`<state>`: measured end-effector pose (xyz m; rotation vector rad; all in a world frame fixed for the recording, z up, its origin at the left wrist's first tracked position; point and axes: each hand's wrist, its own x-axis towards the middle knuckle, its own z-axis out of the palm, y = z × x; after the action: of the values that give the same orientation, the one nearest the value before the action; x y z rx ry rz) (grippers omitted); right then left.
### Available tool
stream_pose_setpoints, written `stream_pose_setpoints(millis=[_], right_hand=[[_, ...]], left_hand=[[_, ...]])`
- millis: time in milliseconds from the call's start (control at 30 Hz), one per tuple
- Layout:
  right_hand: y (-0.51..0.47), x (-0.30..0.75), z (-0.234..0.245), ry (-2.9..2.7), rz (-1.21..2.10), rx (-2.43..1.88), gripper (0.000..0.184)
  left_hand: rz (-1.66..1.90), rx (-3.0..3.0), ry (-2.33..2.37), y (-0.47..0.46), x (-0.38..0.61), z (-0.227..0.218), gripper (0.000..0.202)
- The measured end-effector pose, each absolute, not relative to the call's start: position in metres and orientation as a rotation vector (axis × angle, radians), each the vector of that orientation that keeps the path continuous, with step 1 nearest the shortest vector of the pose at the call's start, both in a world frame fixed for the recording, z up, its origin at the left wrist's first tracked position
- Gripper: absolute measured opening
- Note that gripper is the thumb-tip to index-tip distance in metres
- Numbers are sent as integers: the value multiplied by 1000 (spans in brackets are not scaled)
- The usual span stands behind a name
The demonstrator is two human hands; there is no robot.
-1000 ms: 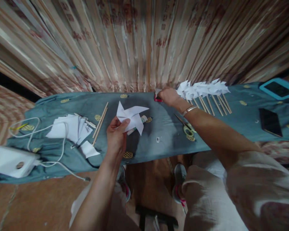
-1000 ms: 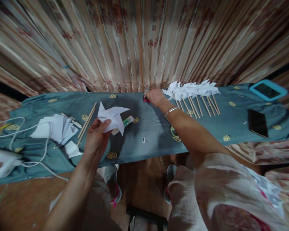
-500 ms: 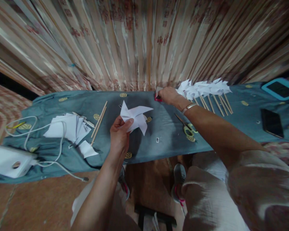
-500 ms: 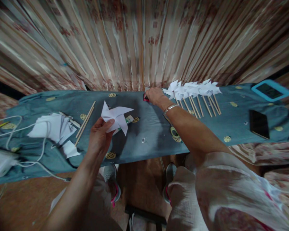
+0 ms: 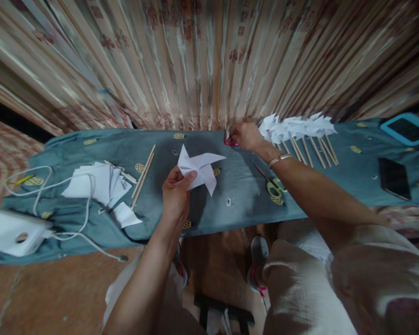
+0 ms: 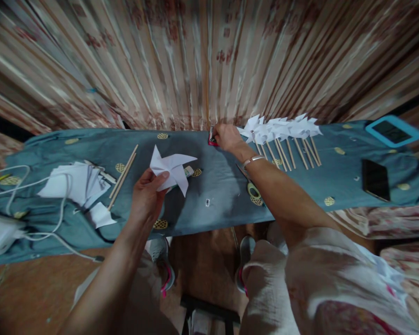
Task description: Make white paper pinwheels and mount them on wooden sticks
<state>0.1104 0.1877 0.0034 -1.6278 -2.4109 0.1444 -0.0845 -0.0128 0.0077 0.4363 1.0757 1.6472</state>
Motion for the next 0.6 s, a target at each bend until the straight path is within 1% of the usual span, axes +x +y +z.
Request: stream_pose_setpoints(millis=[67, 167, 267, 333, 400, 467, 533, 600], right_hand=[[179, 115, 3, -2199, 320, -1588, 23], [151, 122, -7, -2015, 449, -1567, 23], [107, 127, -24, -1604, 891, -1386, 23], [75, 128, -36, -1481, 1088, -1323, 28], [45, 128, -45, -1460, 1157, -1318, 28], [22, 128, -48, -1530, 1174, -1342, 21], [6, 129, -47, -1686, 1083, -1438, 11], [-3, 128, -41, -1921, 908, -1533, 9]], left_hand=[[1648, 448, 1070, -13, -84, 6, 37], [1648, 472, 1066, -13, -84, 4, 36], [1654, 463, 1078, -14, -82, 3, 37], [1653, 456, 1095, -15, -80, 1, 38], [1646, 463, 1119, -16, -77, -1, 39], [1633, 483, 1149, -17, -73, -3, 40], [1615, 506, 1164, -18, -70, -5, 39], [1599, 524, 1169, -18, -66, -8, 41]])
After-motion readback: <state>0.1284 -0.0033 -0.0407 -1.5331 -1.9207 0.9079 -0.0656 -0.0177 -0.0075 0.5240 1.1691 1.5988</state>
